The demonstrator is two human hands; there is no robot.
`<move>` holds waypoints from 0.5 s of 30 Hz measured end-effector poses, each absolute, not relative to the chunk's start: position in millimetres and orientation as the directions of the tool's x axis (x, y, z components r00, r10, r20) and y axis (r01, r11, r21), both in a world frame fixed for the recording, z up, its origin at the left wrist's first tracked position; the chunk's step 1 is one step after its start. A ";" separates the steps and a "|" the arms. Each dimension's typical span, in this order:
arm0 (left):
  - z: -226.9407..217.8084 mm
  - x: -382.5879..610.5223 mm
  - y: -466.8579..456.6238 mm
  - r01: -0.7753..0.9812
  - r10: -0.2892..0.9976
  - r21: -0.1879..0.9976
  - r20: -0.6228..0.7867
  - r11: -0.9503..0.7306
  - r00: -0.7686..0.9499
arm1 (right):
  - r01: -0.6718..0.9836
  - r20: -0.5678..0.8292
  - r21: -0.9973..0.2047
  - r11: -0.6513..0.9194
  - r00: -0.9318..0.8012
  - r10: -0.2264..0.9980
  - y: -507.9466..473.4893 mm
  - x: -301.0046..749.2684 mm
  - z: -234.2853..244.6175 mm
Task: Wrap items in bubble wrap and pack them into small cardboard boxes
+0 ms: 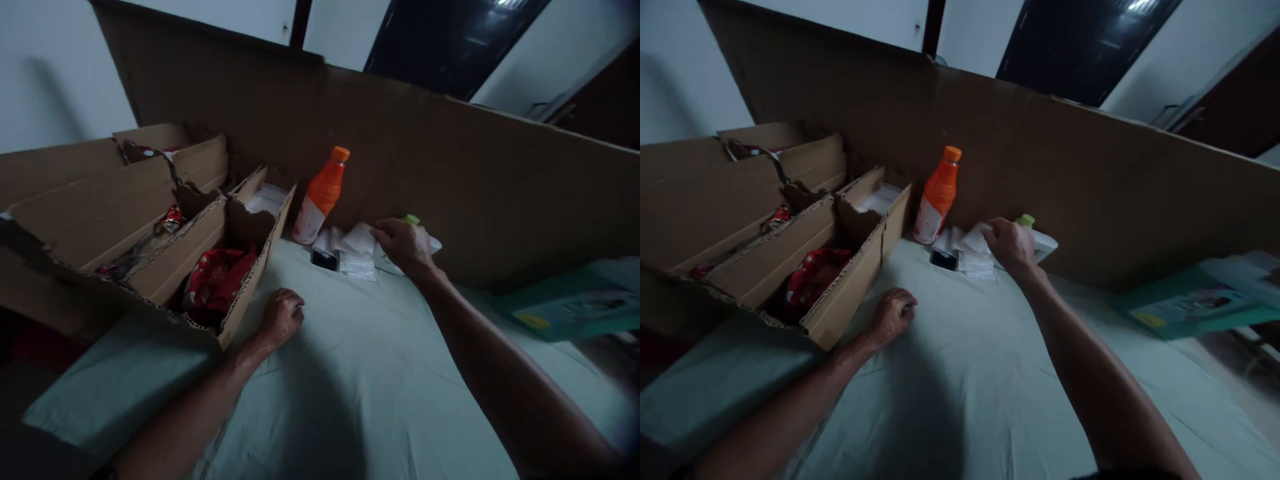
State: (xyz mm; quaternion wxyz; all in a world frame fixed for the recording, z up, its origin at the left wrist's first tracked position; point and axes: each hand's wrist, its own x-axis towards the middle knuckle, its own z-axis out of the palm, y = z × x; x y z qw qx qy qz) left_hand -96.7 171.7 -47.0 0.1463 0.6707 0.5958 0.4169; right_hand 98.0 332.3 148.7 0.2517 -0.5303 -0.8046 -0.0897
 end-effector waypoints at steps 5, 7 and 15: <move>-48.4 -94.9 173.7 0.681 0.912 0.685 0.405 -0.259 -0.060 | 0.739 0.467 -0.037 0.673 -0.583 0.665 309.2 11.8 185.2; -48.8 -94.7 174.1 0.676 0.909 0.686 0.413 -0.269 -0.057 | 0.700 0.375 0.054 0.713 -0.676 0.635 311.7 -39.4 197.9; -47.8 -94.8 175.8 0.671 0.896 0.687 0.437 -0.280 -0.074 | 0.633 -0.016 0.235 0.738 -0.756 0.654 369.8 -175.0 172.0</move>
